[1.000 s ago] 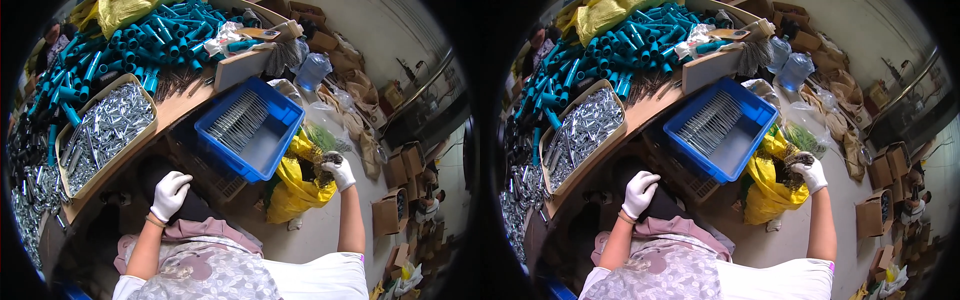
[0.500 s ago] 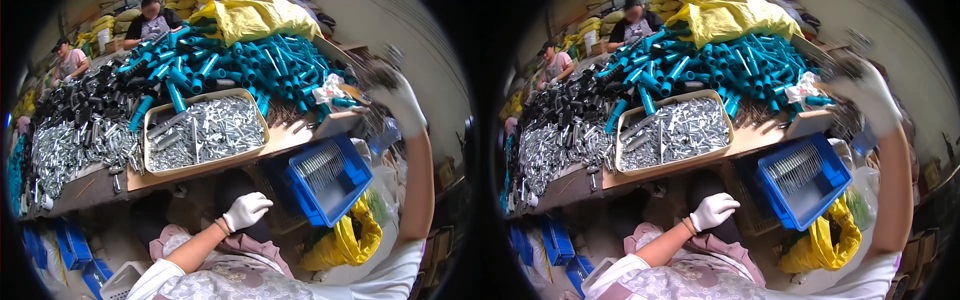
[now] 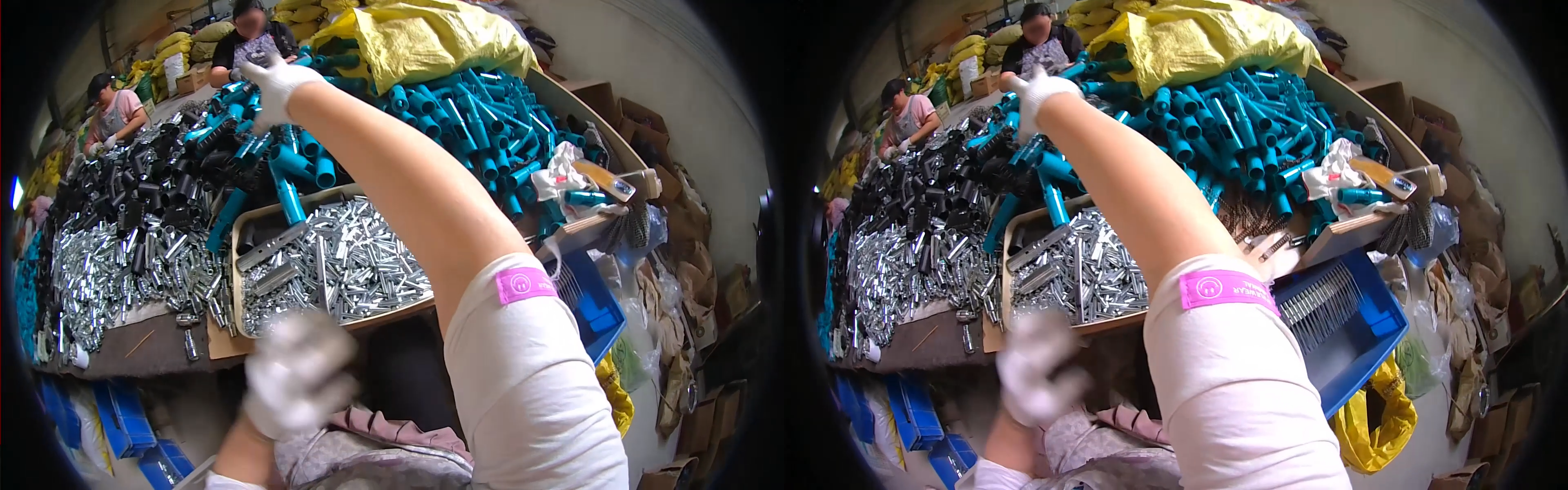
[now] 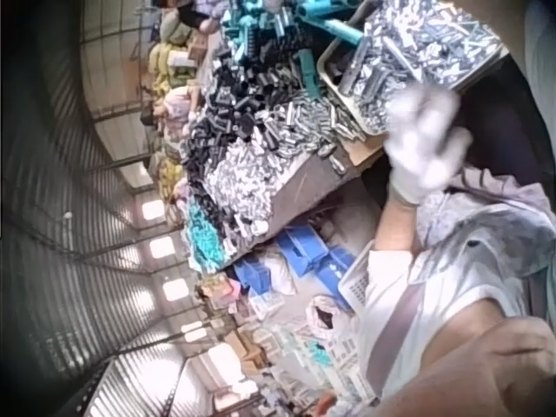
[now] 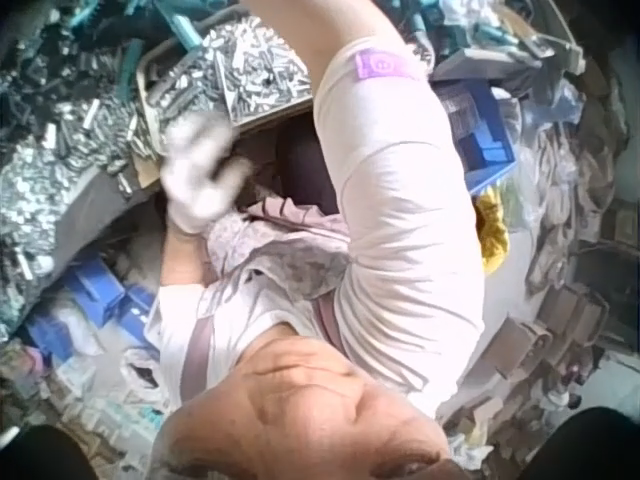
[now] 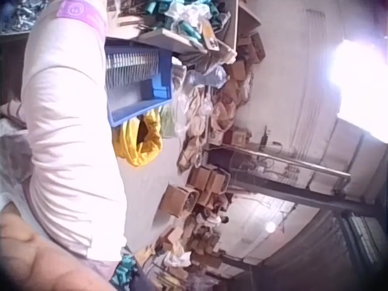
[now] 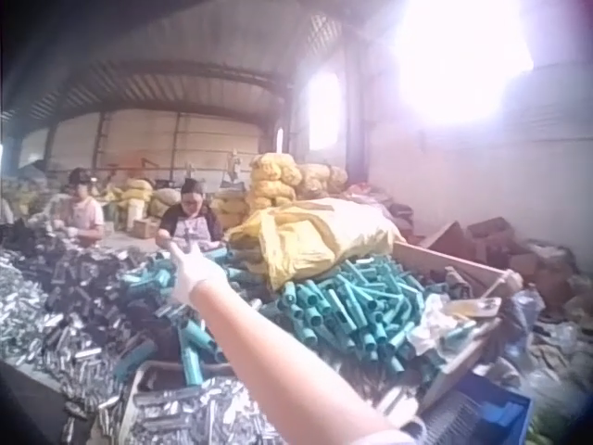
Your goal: Assembling plastic and metal components to form manual tool handles.
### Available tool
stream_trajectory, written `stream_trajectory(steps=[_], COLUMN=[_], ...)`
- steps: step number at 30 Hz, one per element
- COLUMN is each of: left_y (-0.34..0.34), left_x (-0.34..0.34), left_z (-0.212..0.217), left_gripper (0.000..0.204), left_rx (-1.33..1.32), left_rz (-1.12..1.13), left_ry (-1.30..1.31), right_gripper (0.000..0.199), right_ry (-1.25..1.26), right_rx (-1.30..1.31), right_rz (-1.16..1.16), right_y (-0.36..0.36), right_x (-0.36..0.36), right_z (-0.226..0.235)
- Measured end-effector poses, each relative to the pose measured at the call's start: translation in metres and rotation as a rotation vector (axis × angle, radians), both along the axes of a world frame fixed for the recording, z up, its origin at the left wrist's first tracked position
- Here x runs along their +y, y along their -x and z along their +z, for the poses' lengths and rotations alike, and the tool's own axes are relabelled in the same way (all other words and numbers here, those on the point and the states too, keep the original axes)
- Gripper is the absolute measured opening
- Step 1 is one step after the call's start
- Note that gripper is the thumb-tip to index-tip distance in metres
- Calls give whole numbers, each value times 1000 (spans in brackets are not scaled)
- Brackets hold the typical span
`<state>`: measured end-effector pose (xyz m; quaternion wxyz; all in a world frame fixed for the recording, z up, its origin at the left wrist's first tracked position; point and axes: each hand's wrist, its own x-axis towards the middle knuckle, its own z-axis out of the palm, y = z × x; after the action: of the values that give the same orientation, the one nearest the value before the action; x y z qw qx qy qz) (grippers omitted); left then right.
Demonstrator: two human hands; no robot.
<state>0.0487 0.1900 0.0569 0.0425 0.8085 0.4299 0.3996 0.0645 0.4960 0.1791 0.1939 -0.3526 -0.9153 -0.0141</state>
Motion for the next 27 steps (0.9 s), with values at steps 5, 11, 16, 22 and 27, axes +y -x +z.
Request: stream_trajectory(steps=[5,11,16,22,27], left_y=[60,133,187,353,219], left_x=[104,207,286,366,406], left_z=[20,3,-19,-15,-14], left_gripper=[78,89,78,58,52], left_rx=[120,161,23,247,-5], left_rz=[466,528,589,638,486], left_ry=[-278,-216,-191,-483,-213], right_gripper=[78,46,32,51,35], right_ry=[-49,45,-321,18,167], right_rx=[172,162,93,443,469], right_rz=[9,147,150,360,233], right_y=[-29,-9,42,-9,-218], right_x=[28,16,18,-35,-100], right_z=[0,-20,-61,-19,-38])
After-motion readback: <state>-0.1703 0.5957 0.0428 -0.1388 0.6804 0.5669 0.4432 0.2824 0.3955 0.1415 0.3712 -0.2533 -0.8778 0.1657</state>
